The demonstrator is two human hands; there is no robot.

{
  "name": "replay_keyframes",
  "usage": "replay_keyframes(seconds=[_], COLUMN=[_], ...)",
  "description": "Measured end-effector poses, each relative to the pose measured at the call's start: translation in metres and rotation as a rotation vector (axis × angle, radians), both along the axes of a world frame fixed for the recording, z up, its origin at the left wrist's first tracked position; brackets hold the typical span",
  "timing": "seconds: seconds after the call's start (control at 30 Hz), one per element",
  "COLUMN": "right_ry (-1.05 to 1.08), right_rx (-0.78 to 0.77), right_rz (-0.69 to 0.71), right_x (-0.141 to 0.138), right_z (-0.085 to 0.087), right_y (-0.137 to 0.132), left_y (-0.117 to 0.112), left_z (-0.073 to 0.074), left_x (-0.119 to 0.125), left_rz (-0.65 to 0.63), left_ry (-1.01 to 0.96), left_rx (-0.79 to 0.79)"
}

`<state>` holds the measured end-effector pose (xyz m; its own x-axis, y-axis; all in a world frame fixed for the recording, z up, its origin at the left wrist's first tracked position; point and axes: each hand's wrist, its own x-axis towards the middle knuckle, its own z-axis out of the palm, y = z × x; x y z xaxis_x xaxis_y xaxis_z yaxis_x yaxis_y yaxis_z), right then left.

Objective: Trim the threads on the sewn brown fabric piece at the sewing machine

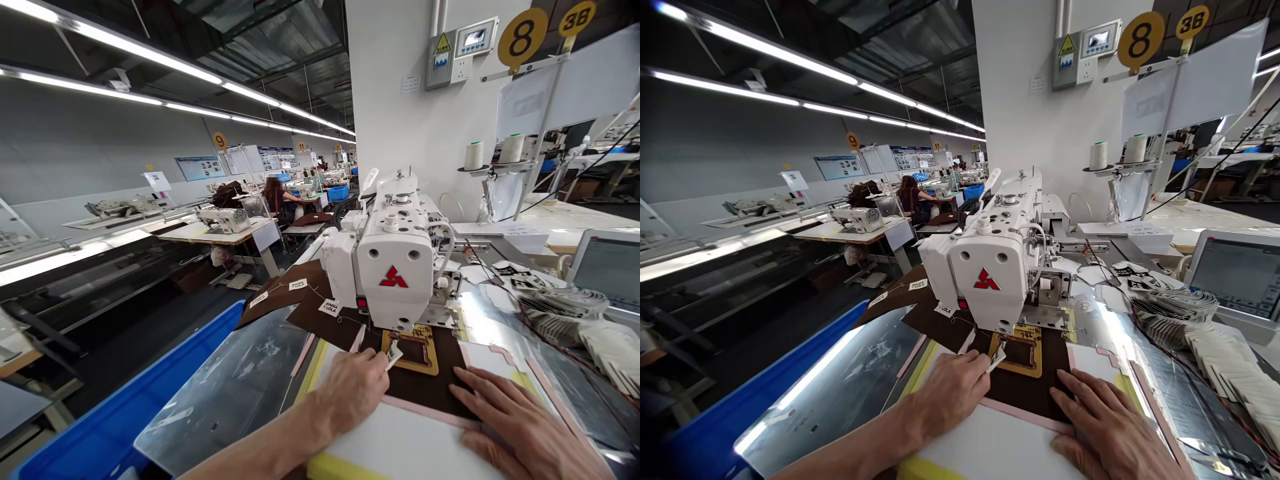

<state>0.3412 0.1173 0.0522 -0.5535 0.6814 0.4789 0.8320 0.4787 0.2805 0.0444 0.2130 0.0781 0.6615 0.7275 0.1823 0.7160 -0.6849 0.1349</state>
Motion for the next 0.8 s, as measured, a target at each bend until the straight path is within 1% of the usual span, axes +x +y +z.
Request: replay_keyframes(seconds=[0.07,0.2,0.27,0.37,0.57,0.7,0.8], right_ry=[0.044,0.124,0.121,0.058,-0.052,-0.052,-0.044], right_rx=[-0.020,-0.126,-0.182,-0.170,-0.074,-0.097,-0.112], right_rz=[0.003,0.010,-0.008,-0.007,0.034,0.000,-0.004], right_x=[0.003,0.011,0.016,0.021,0.025,0.024,0.024], right_z=[-0.006,-0.027,-0.036,-0.045,-0.047,-0.045,-0.043], right_y=[0.000,0.000,-0.001,0.000,0.004,0.002,0.001], left_y=[0.003,0.007,0.006,0.005,0.005,0.005,0.004], left_z=[0.000,-0.001,-0.001,-0.002,-0.002,0.001,0.000], left_x=[-0.009,-0.017,-0.017,-0.015,-0.015,-0.015,-0.017], left_rz=[-0.067,-0.110,-0.123,-0.129,-0.140,-0.149,-0.126], left_ry=[0.032,0.058,0.061,0.058,0.044,-0.001,-0.052], left_rx=[0.022,0.054,0.062,0.071,0.093,0.102,0.111])
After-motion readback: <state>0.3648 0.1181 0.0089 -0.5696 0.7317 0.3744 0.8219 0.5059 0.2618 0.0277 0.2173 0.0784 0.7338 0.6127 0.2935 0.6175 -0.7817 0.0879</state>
